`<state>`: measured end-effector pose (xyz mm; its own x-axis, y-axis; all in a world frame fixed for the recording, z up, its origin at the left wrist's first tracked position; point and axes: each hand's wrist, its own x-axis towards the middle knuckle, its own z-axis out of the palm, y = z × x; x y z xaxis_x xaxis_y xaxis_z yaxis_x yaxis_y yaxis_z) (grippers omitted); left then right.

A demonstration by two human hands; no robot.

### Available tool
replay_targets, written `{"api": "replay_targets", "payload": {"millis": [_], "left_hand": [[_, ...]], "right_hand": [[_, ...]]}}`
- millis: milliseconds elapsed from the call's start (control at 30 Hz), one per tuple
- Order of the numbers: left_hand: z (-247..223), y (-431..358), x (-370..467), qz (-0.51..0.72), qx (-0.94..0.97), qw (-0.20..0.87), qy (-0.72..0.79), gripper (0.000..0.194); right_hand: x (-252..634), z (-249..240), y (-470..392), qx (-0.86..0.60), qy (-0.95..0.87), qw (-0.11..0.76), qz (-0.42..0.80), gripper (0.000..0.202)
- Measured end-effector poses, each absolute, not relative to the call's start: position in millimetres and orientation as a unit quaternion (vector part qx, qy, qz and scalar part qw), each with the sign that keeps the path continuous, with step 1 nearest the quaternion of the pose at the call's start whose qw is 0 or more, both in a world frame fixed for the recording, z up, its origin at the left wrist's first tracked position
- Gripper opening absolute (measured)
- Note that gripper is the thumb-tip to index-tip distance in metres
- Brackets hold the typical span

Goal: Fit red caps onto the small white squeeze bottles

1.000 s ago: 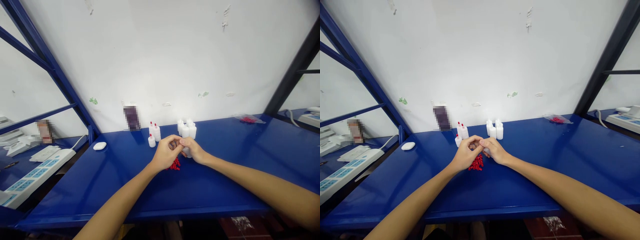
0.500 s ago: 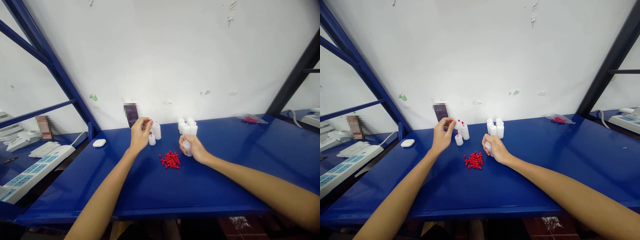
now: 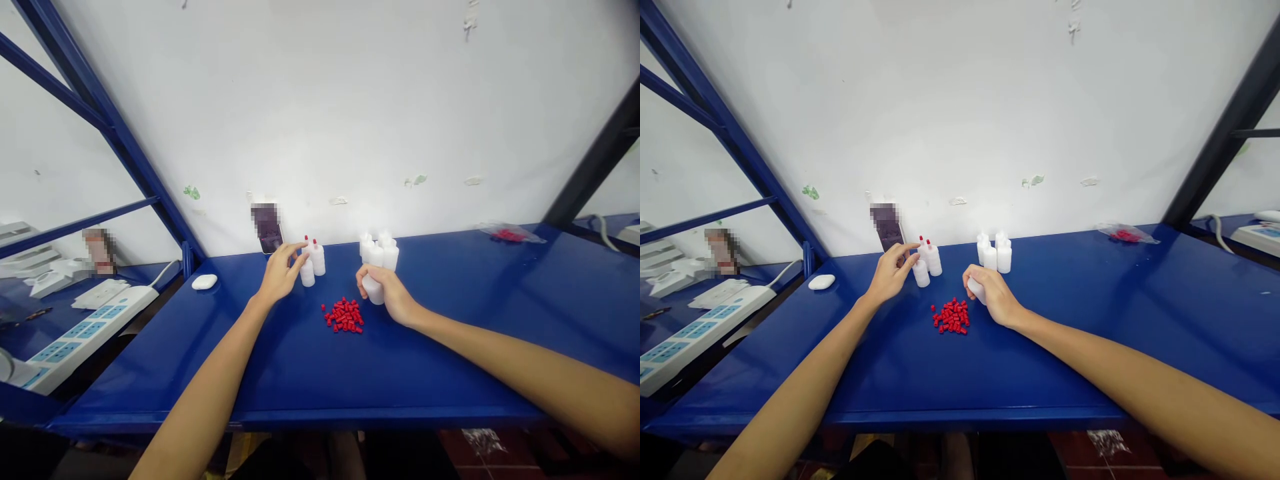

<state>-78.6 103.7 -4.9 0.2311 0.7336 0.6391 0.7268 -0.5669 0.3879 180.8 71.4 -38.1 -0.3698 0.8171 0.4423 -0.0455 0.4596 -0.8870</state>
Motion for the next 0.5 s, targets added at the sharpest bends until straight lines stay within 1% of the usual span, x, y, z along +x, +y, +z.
{"api": "replay_targets", "payload": {"millis": [67,133,200,267,333,433,500], "left_hand": [[2,100,-80,0.431,0.774,-0.004,0.463,0.03],[13,93,-79,0.437,0.776,-0.008,0.455,0.025],[27,82,-75,0.409,0.8,0.011,0.439,0.021],[40,70,-69,0.34,0.835,0.058,0.429,0.016],[47,61,-62,0.234,0.868,0.118,0.422,0.013],[46,56,-55,0.107,0.881,0.181,0.423,0.016],[41,58,-54,0.062,0.879,0.205,0.426,0.018]], "right_hand": [[180,-36,70,-0.288,-0.719,0.474,0.418,0.036],[180,-33,69,-0.301,-0.731,0.458,0.407,0.035],[179,-32,67,-0.312,-0.732,0.444,0.411,0.036],[179,-33,67,-0.326,-0.728,0.433,0.419,0.034],[179,-35,67,-0.345,-0.722,0.427,0.421,0.031],[178,-37,68,-0.364,-0.72,0.431,0.404,0.035],[178,-38,68,-0.36,-0.725,0.436,0.394,0.038]]}}
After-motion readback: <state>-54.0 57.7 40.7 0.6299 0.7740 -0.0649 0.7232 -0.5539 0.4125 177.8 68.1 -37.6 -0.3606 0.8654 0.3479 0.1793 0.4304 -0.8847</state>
